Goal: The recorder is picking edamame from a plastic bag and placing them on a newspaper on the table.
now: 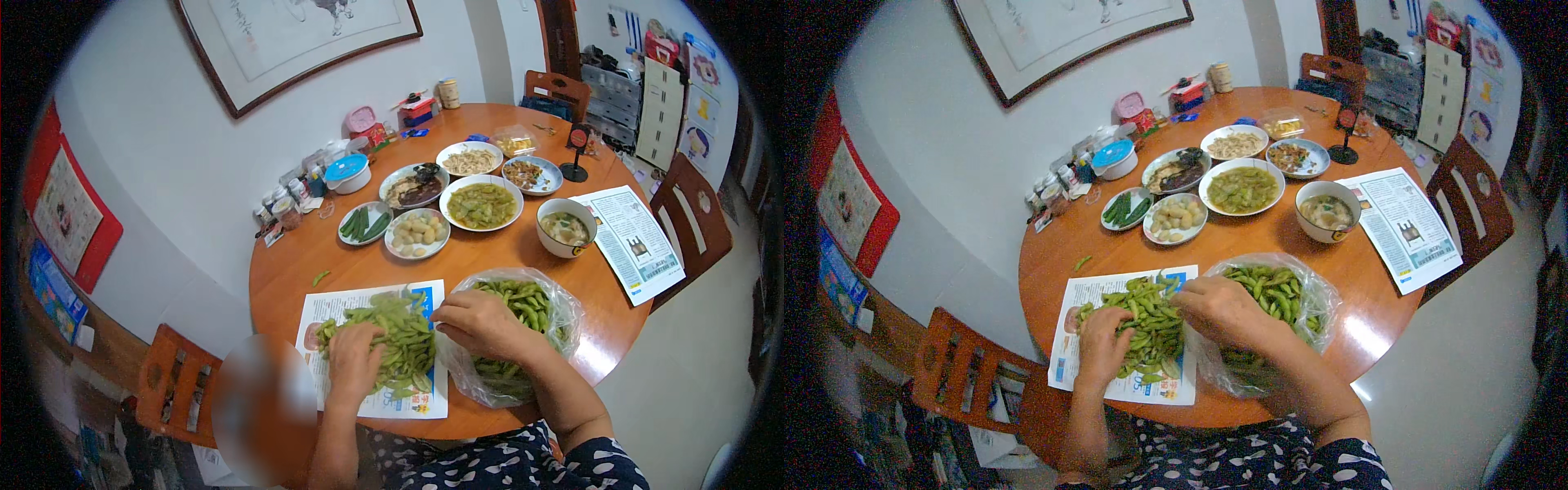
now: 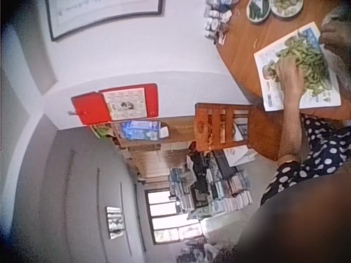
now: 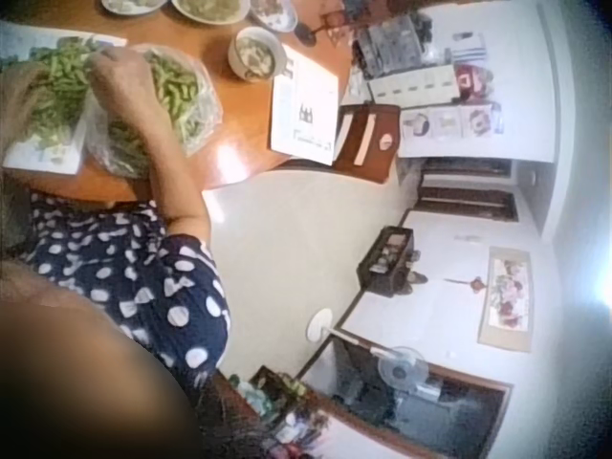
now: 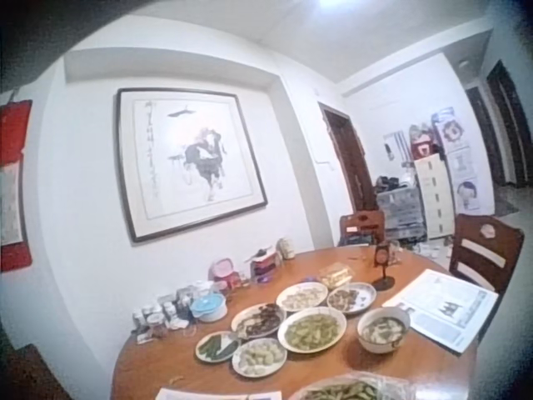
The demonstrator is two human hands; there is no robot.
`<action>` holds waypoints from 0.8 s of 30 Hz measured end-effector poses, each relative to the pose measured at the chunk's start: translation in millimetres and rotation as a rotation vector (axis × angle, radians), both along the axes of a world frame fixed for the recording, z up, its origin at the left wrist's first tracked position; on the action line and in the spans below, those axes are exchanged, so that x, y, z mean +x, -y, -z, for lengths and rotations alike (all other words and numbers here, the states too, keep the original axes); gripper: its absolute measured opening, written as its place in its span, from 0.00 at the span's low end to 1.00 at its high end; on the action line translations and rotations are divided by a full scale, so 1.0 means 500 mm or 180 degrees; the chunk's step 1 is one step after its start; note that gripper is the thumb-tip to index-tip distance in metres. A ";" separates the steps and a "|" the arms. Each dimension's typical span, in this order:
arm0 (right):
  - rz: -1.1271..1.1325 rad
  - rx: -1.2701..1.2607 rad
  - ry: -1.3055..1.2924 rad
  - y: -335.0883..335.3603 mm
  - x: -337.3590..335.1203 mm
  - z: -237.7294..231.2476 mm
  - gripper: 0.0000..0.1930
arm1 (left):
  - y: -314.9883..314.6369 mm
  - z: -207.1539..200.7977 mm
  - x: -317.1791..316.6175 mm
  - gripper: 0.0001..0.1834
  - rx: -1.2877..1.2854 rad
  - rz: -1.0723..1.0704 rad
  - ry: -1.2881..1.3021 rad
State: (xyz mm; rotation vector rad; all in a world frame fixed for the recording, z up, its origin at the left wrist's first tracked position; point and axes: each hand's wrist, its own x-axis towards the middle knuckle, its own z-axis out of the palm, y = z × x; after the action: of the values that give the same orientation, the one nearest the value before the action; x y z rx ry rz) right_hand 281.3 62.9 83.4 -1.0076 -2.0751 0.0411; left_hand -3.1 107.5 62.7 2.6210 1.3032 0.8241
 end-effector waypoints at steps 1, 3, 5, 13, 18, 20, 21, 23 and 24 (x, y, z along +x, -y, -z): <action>-0.0006 -0.0012 -0.0021 0.001 0.001 -0.001 0.09 | -0.003 0.000 0.002 0.18 -0.0082 -0.0074 0.0046; 0.0004 -0.0023 -0.0046 0.003 0.003 -0.003 0.09 | -0.004 0.000 0.007 0.17 0.0009 -0.0144 0.0000; 0.0054 0.0046 -0.0046 0.004 0.001 -0.006 0.10 | -0.005 0.006 0.004 0.16 0.0100 -0.0246 -0.0053; 0.0106 0.0007 0.0075 0.004 0.002 -0.004 0.09 | -0.003 -0.011 0.023 0.07 0.0125 -0.0197 -0.0147; 0.0114 -0.0007 0.0085 0.007 0.000 -0.010 0.08 | -0.012 -0.002 0.012 0.08 0.0160 -0.0164 -0.0005; 0.0097 0.0024 0.0088 0.007 0.000 -0.008 0.08 | -0.015 -0.008 0.006 0.08 0.0174 -0.0132 0.0077; 0.0098 0.0025 0.0085 0.007 0.000 -0.010 0.08 | -0.017 -0.018 0.002 0.07 0.0094 -0.0085 0.0205; 0.0025 0.0037 0.0053 0.007 0.001 -0.011 0.09 | -0.011 -0.037 0.004 0.06 0.0002 -0.0045 0.0332; 0.0022 0.0031 0.0052 0.007 0.001 -0.010 0.09 | -0.002 -0.052 0.008 0.06 -0.0063 -0.0162 0.0465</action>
State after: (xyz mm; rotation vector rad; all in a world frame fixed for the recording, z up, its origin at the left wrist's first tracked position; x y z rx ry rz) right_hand 282.0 59.3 88.3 -1.0124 -2.0846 0.0192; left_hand 1.0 108.7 88.8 2.4693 1.3364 0.9841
